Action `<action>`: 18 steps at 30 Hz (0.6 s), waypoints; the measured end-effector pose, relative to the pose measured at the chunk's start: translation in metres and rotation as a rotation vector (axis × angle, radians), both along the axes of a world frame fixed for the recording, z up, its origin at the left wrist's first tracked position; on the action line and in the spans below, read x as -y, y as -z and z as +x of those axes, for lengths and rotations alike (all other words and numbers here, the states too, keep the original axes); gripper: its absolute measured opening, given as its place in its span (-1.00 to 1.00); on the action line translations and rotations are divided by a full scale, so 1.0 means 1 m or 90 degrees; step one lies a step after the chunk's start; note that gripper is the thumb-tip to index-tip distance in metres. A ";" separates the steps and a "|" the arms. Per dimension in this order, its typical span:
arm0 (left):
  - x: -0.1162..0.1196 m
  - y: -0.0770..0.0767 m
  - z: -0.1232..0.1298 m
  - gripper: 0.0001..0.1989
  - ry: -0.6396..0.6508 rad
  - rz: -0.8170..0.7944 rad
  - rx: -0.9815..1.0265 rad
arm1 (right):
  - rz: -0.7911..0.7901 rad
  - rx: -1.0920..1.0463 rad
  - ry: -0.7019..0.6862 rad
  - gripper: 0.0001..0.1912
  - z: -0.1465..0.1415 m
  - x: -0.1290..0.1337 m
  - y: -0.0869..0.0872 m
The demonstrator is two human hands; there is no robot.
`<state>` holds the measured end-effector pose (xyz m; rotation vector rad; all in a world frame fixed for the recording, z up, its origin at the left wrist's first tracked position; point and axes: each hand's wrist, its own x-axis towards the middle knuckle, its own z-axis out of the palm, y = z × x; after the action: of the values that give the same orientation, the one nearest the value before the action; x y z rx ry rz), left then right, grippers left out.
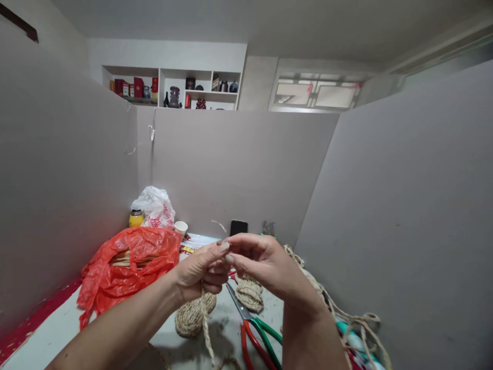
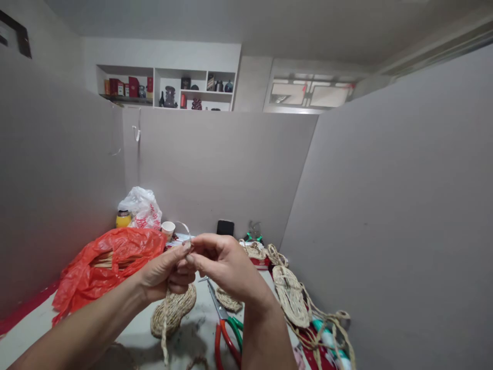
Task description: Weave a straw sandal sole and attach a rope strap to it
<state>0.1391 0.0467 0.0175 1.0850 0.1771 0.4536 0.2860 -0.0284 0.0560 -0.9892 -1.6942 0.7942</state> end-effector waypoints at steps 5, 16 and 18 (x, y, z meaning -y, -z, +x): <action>-0.002 0.000 -0.001 -0.55 0.056 -0.041 -0.031 | 0.011 0.054 0.013 -0.86 0.004 0.003 -0.002; 0.000 0.003 0.003 -0.61 0.152 -0.087 -0.047 | 0.214 0.094 0.315 -0.78 -0.001 0.002 0.000; 0.002 0.003 0.005 -0.71 0.117 -0.076 -0.044 | 0.255 0.000 0.425 -0.81 0.008 0.002 0.000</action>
<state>0.1438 0.0442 0.0143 0.9903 0.1611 0.2380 0.2936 -0.0301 0.0561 -1.1590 -1.3150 0.0152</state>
